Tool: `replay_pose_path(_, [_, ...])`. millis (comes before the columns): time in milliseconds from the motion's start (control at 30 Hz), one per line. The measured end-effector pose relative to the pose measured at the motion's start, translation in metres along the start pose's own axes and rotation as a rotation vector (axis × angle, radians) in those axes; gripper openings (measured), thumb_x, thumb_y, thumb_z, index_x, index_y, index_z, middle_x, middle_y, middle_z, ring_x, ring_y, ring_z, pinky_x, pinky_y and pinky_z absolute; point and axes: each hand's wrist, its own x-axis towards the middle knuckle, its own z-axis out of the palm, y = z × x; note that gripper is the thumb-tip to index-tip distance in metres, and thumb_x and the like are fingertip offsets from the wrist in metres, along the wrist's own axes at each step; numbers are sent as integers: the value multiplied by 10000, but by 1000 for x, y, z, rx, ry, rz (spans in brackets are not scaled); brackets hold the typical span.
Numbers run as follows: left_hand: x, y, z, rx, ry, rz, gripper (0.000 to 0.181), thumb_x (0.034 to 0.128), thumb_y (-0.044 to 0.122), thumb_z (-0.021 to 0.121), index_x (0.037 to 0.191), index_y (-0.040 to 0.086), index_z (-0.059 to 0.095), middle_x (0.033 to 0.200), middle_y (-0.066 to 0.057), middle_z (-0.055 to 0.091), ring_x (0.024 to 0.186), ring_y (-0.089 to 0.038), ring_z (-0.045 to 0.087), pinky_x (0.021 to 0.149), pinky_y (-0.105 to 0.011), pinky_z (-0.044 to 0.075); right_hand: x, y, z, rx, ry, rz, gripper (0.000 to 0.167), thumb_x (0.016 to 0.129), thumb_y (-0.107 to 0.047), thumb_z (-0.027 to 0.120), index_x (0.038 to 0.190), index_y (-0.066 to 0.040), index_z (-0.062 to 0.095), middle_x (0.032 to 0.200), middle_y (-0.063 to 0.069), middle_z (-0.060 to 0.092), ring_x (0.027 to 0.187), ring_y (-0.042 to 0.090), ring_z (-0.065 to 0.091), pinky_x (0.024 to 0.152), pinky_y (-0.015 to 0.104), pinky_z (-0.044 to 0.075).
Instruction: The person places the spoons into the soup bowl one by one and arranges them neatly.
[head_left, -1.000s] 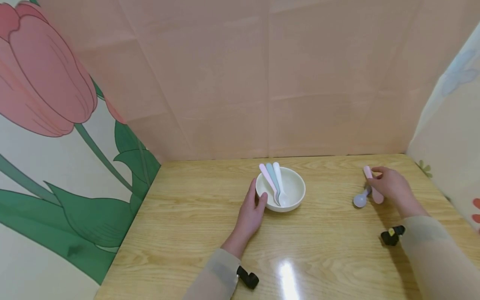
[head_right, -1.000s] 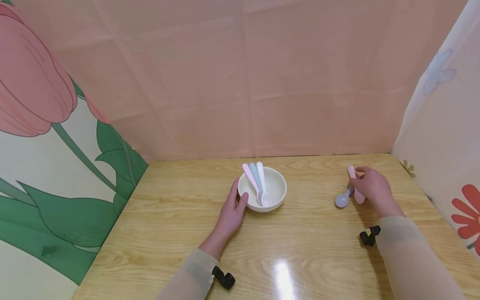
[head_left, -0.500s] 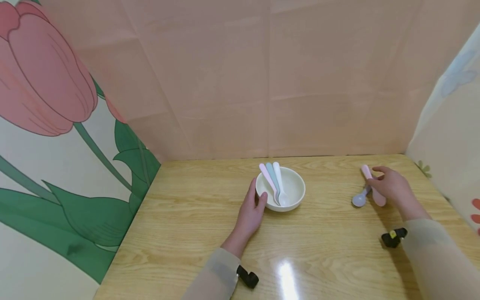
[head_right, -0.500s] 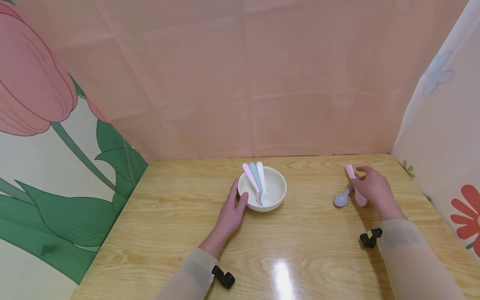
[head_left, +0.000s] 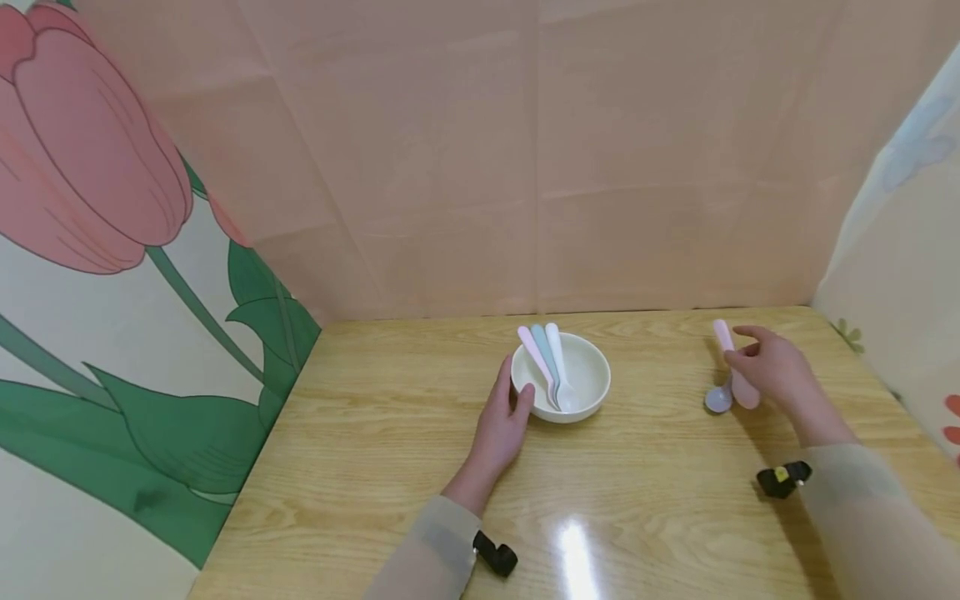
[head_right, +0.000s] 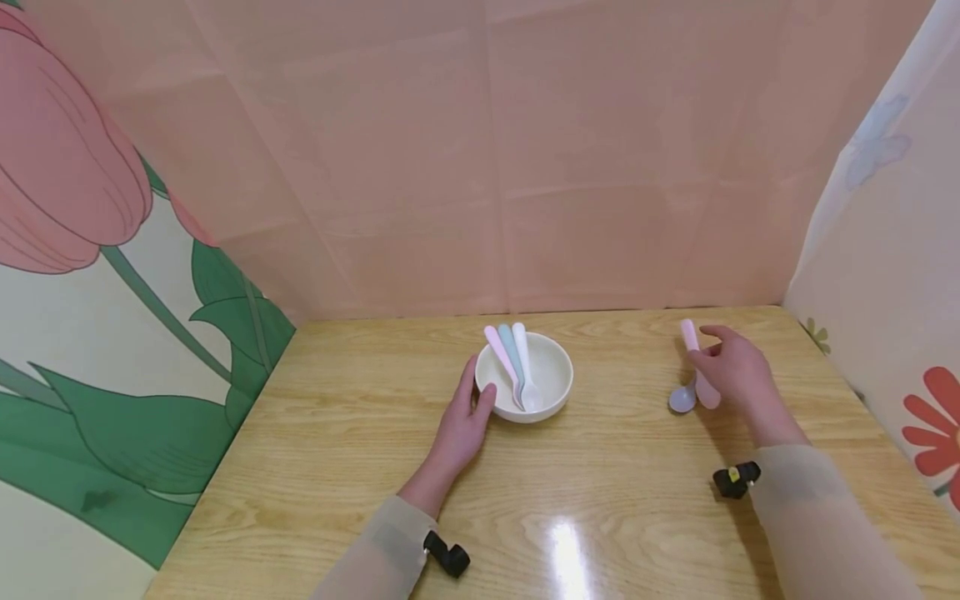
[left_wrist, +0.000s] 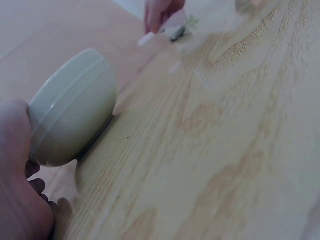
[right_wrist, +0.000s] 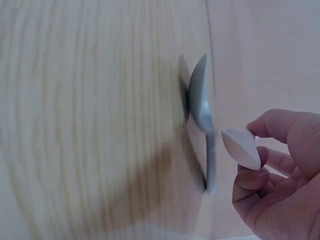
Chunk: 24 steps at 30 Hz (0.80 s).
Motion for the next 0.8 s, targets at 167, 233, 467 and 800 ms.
replay_pose_path(167, [-1,0,0,6,-3,-17,692,1184,465,487,1780,404,141,1801,114,244,1634,-125,255,1326,-412,262,-3,-14,3,11,36,-22,681,1115,-307,645,1584,137,427,1203,356,680,901,380,692,662,338,530])
replay_pose_path(233, [-1,0,-1,6,-7,-24,693,1183,480,482,1779,417,134,1801,131,238,1632,-107,250,1324,-396,262,-4,-19,4,18,47,-31,682,1112,-318,646,1577,137,441,1199,350,688,888,361,694,655,339,534])
replay_pose_path(467, [0,-1,-1,12,-7,-19,689,1185,469,482,1778,419,134,1801,128,240,1632,-112,253,1324,-400,265,-8,-35,9,39,65,-52,675,1117,-317,636,1594,116,437,1216,349,672,894,367,677,626,322,538])
replay_pose_path(800, [-2,-2,-3,-10,-4,-5,684,1185,460,488,1775,425,143,1799,119,251,1634,-135,267,1325,-422,270,-12,-62,17,125,74,-95,674,1126,-279,616,1660,57,379,1236,330,665,993,396,671,623,312,572])
